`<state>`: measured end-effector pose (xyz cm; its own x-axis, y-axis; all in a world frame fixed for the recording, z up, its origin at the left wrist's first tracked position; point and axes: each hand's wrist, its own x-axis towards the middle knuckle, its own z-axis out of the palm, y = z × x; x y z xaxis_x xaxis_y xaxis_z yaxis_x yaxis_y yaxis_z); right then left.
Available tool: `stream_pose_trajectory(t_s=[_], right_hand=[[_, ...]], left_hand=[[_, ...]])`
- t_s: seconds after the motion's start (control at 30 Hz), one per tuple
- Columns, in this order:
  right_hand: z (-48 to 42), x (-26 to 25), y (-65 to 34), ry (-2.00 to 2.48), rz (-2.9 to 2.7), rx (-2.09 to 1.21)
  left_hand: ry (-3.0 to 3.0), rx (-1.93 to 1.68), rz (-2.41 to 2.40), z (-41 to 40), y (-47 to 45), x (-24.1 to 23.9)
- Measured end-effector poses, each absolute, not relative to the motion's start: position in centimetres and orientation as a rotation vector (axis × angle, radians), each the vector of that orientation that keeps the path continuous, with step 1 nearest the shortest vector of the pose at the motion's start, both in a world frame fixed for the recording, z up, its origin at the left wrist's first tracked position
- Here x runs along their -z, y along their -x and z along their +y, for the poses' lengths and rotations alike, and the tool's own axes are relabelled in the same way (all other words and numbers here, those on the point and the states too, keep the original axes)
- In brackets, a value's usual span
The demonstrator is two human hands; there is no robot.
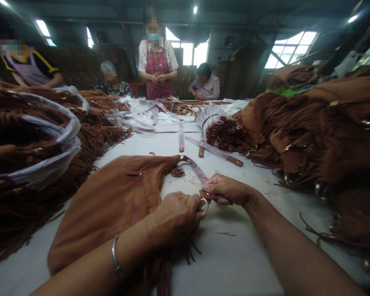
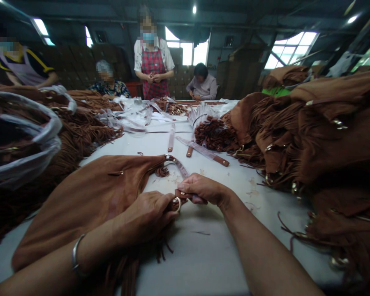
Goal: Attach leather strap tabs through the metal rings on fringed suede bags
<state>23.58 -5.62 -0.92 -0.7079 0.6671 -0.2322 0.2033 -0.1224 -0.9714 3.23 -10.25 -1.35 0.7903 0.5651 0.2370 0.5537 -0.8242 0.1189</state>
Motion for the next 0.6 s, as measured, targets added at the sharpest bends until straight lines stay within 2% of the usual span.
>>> stream_pose_trajectory(t_s=[0.6], right_hand=[[-6.7,-0.4,-24.3,0.990,-2.003,-1.925]], left_hand=[[-2.910,-0.452,0.721,-10.6,-2.5,1.1]])
